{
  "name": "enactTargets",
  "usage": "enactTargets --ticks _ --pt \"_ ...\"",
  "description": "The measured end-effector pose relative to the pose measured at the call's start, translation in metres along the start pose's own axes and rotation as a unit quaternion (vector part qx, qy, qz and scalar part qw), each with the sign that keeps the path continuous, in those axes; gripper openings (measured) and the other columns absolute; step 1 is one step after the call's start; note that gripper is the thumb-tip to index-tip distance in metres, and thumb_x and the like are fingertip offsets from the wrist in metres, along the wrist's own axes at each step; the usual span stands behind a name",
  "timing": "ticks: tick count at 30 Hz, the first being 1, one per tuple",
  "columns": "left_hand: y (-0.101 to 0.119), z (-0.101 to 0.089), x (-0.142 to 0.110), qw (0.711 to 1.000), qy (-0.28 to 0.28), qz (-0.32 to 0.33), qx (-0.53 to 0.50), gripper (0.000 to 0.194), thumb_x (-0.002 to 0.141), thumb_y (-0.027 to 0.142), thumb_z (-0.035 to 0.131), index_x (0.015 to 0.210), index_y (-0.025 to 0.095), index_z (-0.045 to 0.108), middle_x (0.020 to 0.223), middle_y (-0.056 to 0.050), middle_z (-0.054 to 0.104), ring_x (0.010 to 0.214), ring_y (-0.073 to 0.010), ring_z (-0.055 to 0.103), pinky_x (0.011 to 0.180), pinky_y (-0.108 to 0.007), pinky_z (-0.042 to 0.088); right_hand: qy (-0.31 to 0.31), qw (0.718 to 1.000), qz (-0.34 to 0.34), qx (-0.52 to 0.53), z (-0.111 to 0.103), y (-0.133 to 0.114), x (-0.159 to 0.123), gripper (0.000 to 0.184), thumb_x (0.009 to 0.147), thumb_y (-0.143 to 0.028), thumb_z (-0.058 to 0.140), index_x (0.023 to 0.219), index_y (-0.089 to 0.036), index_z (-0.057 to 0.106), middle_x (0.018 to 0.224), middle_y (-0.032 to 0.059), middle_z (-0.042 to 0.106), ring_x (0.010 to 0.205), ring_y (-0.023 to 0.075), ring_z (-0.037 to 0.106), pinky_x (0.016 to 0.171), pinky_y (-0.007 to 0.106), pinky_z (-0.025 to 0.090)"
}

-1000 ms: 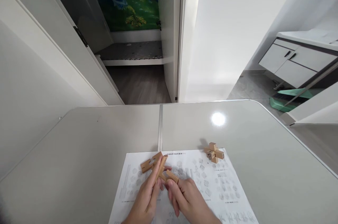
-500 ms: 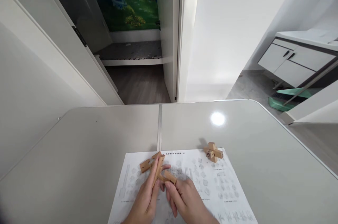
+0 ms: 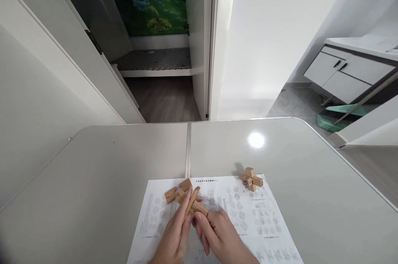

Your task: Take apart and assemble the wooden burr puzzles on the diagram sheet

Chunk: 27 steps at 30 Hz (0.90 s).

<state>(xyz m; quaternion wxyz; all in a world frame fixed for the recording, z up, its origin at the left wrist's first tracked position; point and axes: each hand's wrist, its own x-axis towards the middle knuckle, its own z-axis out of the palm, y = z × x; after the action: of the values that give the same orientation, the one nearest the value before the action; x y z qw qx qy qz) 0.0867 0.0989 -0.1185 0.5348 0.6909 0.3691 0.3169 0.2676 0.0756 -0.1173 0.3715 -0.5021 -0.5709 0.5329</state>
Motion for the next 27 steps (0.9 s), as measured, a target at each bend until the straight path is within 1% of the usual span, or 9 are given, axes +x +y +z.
enactTargets --ticks 4,10,13,16,18,20,22,24,27 --pt "-0.001 0.004 0.000 0.999 0.017 -0.017 -0.023 0.059 0.115 0.039 0.032 0.171 0.037 0.016 0.171 -0.007 0.041 0.150 -0.0314 0.050 0.125 -0.051 0.040 0.003 1.000 0.002 -0.004 0.000 0.000 -0.001 0.066 0.110 -0.067 0.030 0.062 -0.026 0.050 0.040 -0.0030 0.056 0.044 0.0160 0.058 0.071 0.028 0.056" --pt "-0.001 0.008 0.000 0.999 0.031 -0.036 -0.021 0.059 0.115 0.042 0.030 0.172 0.034 0.015 0.170 -0.009 0.043 0.149 -0.0301 0.051 0.125 -0.048 0.040 0.003 1.000 0.005 -0.004 -0.001 -0.004 0.001 0.066 0.110 -0.066 0.031 0.062 -0.025 0.051 0.039 -0.0022 0.056 0.044 0.0166 0.059 0.072 0.029 0.056" --pt "0.003 0.007 -0.001 0.997 0.035 -0.045 -0.052 0.064 0.113 0.043 0.038 0.172 0.034 0.013 0.167 -0.011 0.048 0.147 -0.0310 0.051 0.123 -0.048 0.040 0.003 1.000 0.007 0.000 -0.002 -0.004 -0.001 0.067 0.110 -0.065 0.032 0.061 -0.025 0.051 0.038 -0.0016 0.056 0.043 0.0167 0.058 0.067 0.028 0.054" --pt "0.009 0.001 0.000 0.988 0.053 -0.070 -0.130 0.079 0.109 0.045 0.054 0.172 0.033 0.007 0.149 -0.015 0.064 0.134 -0.0308 0.061 0.115 -0.045 0.046 -0.002 1.000 0.007 0.007 -0.005 -0.005 -0.004 0.069 0.110 -0.066 0.031 0.059 -0.025 0.052 0.038 -0.0019 0.055 0.042 0.0159 0.055 0.062 0.027 0.052" --pt "0.013 -0.004 0.003 0.975 0.068 -0.097 -0.187 0.085 0.107 0.048 0.059 0.172 0.032 0.006 0.121 -0.011 0.075 0.104 -0.0241 0.072 0.098 -0.038 0.055 -0.021 1.000 0.003 0.015 -0.006 -0.006 -0.005 0.069 0.111 -0.065 0.030 0.059 -0.025 0.053 0.038 -0.0022 0.054 0.042 0.0155 0.054 0.062 0.026 0.052" --pt "0.016 -0.008 0.007 0.957 0.059 -0.133 -0.250 0.076 0.107 0.054 0.055 0.170 0.030 0.018 0.101 -0.006 0.074 0.070 -0.0149 0.068 0.072 -0.027 0.056 -0.044 0.999 -0.002 0.025 -0.007 -0.008 -0.006 0.068 0.111 -0.065 0.031 0.061 -0.024 0.053 0.039 -0.0024 0.054 0.042 0.0151 0.054 0.062 0.026 0.052" --pt "0.017 -0.011 0.012 0.927 0.031 -0.162 -0.336 0.067 0.106 0.065 0.047 0.160 0.025 0.042 0.101 -0.008 0.074 0.050 -0.0088 0.057 0.050 -0.022 0.046 -0.062 0.997 -0.005 0.037 -0.007 -0.009 -0.006 0.068 0.110 -0.065 0.031 0.061 -0.024 0.054 0.039 -0.0027 0.053 0.041 0.0143 0.052 0.060 0.026 0.050" --pt "0.017 -0.012 0.016 0.890 0.011 -0.183 -0.418 0.067 0.103 0.072 0.043 0.144 0.021 0.060 0.111 -0.012 0.075 0.043 -0.0060 0.054 0.041 -0.020 0.038 -0.078 0.996 -0.003 0.048 -0.008 -0.011 -0.006 0.070 0.109 -0.068 0.030 0.064 -0.023 0.058 0.039 -0.0036 0.052 0.039 0.0134 0.049 0.056 0.025 0.049" --pt "0.020 -0.011 0.018 0.847 0.013 -0.208 -0.488 0.061 0.101 0.071 0.052 0.130 0.020 0.070 0.117 -0.013 0.076 0.041 -0.0036 0.053 0.039 -0.018 0.037 -0.101 0.993 0.000 0.054 -0.009 -0.013 -0.006 0.071 0.108 -0.071 0.030 0.070 -0.022 0.065 0.040 -0.0049 0.051 0.038 0.0129 0.047 0.054 0.024 0.048"
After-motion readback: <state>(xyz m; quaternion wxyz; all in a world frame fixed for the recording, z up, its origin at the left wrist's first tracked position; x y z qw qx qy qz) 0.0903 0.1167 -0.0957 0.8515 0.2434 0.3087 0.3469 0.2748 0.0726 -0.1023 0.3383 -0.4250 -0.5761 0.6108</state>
